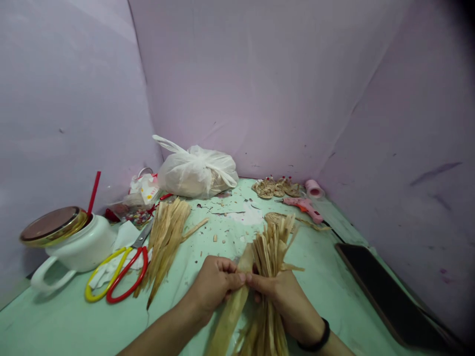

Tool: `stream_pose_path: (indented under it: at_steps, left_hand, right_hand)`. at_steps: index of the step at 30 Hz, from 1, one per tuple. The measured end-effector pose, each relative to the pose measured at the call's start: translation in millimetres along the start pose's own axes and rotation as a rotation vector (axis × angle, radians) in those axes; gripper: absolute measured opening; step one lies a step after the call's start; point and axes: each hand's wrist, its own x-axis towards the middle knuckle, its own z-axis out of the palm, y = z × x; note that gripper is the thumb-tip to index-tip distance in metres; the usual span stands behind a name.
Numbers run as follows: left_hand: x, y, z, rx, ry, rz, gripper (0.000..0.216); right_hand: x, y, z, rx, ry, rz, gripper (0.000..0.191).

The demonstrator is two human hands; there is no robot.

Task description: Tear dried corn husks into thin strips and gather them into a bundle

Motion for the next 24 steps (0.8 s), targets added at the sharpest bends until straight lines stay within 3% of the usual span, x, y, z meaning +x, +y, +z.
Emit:
stream_pose_path:
  at_steps: [6,15,19,24]
  left_hand:
    - [-2.3,4.0,-2.9,0.258,0.007,0.139,0.02]
    - [-0.5,-1.4,1.2,0.3,0.028,0.221,0.012]
    - [2.9,-1.4,3.0,0.116,-0.011,0.187,0.013]
    - [13.0,1.5,-12.6,-0.267,-0.107,0.058,0.024]
  right_hand:
    - [-3.5,-6.8,1.9,-0.055,-0.012,-0.066,0.016]
    - [-7.0,-12.1,11.2,-0.167,0.137,-0.112,0.008]
    - [-5.5,-8.9,6.9,-0.04,0.142,-0.073,0.012]
    - [2.1,-1.1,-3.0,0.366,0.019,0.093,0.017]
